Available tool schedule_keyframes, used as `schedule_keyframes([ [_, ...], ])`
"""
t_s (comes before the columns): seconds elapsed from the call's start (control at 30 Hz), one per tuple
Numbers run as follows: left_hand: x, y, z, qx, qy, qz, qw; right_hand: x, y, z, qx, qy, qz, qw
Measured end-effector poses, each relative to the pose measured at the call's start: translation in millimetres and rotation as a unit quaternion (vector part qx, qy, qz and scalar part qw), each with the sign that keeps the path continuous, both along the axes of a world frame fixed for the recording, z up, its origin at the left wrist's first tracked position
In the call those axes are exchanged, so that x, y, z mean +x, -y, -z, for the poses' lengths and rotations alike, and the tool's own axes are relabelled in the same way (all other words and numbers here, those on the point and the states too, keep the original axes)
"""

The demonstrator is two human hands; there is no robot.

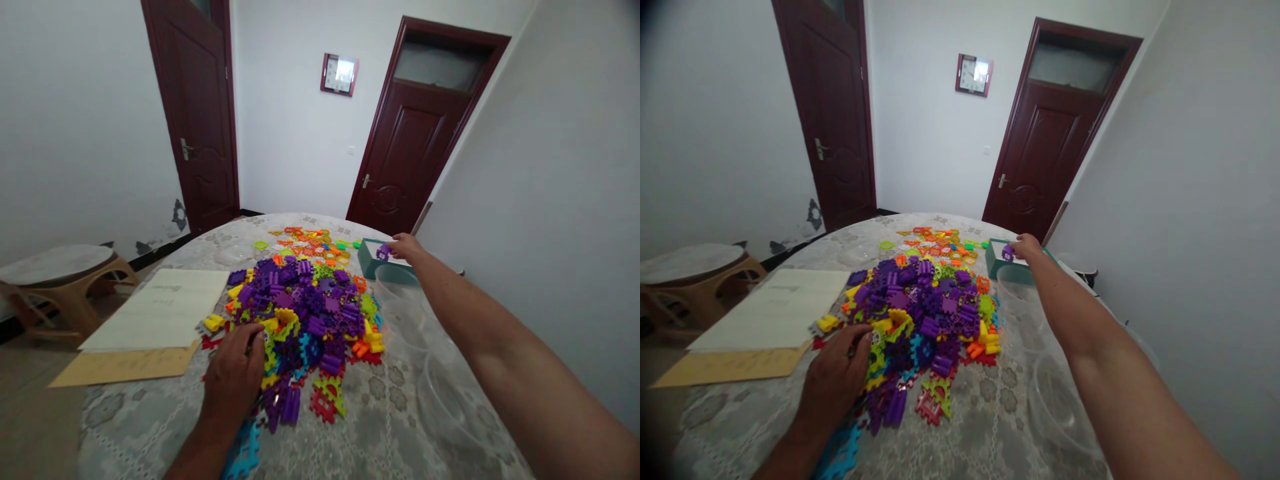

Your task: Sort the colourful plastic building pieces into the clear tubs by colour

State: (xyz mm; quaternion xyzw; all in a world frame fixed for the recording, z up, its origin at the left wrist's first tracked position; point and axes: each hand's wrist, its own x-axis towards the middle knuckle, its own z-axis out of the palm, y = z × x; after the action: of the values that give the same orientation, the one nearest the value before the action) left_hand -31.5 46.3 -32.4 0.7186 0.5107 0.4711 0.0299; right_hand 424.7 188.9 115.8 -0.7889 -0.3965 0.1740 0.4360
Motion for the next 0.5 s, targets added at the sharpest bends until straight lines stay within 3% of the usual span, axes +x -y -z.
schedule_keyframes([
  [0.17, 0, 0, -0.9, 0.010, -0.001, -0.001, 1.000, -20, 5, -11.3, 0.081, -0.065, 0.023, 0.994],
  [0.3, 2, 0, -1.2, 0.010, 0.005, 0.007, 1.000, -63, 39, -32.5, 0.147, -0.123, -0.031, 0.981],
  [0.33, 2, 1, -1.8, 0.008, 0.007, 0.009, 1.000, -80, 56, -38.3, 0.163, -0.144, -0.063, 0.974],
  [0.4, 4, 2, -3.4, 0.003, 0.014, 0.013, 1.000, -117, 106, -47.9, 0.220, -0.220, -0.178, 0.934],
  [0.5, 6, 4, -5.7, -0.009, 0.021, 0.008, 1.000, -172, 207, -52.8, 0.260, -0.241, -0.328, 0.876],
])
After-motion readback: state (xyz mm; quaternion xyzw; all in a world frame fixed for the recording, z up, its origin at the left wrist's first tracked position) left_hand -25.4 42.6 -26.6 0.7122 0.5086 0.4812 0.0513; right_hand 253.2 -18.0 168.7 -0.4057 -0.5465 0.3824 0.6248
